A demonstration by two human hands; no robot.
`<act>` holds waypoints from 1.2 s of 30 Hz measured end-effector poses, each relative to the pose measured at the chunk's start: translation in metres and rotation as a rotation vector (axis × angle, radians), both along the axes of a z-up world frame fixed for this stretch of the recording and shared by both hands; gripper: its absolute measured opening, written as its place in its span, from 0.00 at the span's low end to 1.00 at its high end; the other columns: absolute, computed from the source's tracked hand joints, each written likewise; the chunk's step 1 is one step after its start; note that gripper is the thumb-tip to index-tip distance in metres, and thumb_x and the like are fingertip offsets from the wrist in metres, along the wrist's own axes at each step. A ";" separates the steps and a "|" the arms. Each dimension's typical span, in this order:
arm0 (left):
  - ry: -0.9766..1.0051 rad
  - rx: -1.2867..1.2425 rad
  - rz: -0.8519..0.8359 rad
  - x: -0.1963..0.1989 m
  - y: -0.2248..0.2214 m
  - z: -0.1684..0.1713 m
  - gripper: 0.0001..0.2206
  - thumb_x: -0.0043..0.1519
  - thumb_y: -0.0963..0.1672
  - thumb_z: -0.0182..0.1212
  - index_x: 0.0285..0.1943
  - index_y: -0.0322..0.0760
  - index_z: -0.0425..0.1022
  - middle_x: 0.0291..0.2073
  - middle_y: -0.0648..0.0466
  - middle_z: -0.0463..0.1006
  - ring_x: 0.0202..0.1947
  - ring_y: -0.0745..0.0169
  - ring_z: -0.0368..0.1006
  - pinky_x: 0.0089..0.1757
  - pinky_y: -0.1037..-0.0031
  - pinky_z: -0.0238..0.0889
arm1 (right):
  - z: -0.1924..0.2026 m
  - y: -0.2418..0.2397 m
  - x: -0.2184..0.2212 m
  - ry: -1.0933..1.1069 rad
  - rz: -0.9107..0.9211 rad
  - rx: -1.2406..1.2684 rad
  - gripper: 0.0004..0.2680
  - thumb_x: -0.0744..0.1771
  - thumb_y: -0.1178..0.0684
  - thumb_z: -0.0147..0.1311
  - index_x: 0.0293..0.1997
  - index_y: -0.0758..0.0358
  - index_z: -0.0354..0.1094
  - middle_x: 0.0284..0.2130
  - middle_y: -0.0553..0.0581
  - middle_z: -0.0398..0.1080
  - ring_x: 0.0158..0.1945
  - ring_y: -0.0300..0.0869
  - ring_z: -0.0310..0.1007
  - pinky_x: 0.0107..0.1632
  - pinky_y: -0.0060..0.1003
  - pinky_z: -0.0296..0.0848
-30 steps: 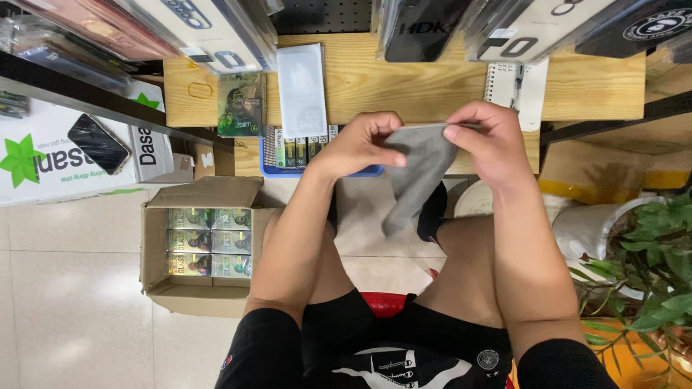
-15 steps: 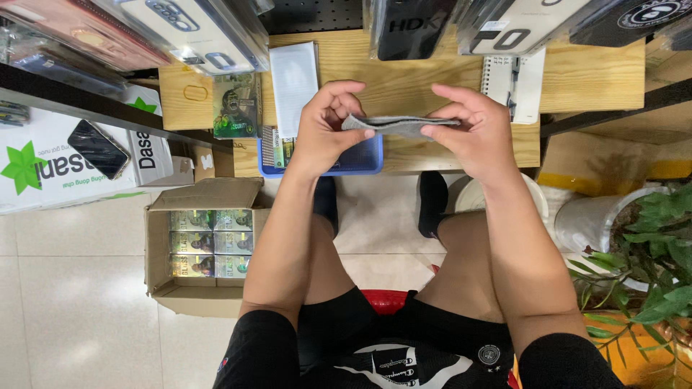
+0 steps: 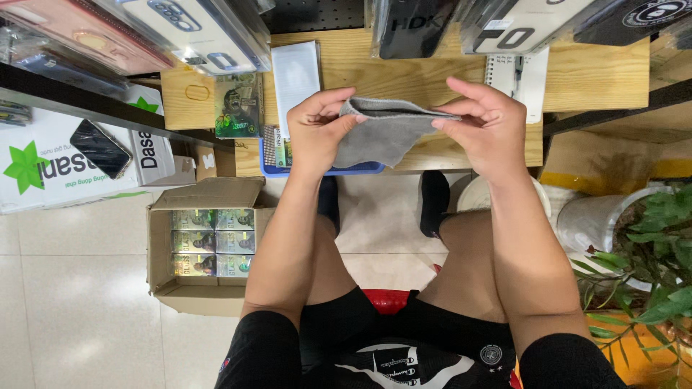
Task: The person sits on a low stool and cleans a packaged phone screen protector using a gray cloth and a white wipe. They repeatedly wipe the front and back of the packaging, then place it back into a blue tray.
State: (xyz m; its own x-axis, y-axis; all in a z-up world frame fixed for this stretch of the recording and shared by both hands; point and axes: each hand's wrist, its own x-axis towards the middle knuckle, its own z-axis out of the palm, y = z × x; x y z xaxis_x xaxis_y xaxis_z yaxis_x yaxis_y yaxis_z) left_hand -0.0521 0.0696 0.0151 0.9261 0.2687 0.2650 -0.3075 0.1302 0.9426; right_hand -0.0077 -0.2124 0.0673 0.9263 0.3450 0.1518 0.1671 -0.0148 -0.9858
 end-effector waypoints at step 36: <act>0.115 0.721 -0.344 -0.007 -0.052 0.089 0.06 0.51 0.40 0.69 0.28 0.40 0.75 0.19 0.56 0.73 0.20 0.58 0.68 0.29 0.69 0.60 | 0.011 0.018 0.001 0.116 0.258 -0.025 0.17 0.60 0.64 0.69 0.51 0.73 0.69 0.39 0.67 0.74 0.43 0.51 0.77 0.50 0.46 0.76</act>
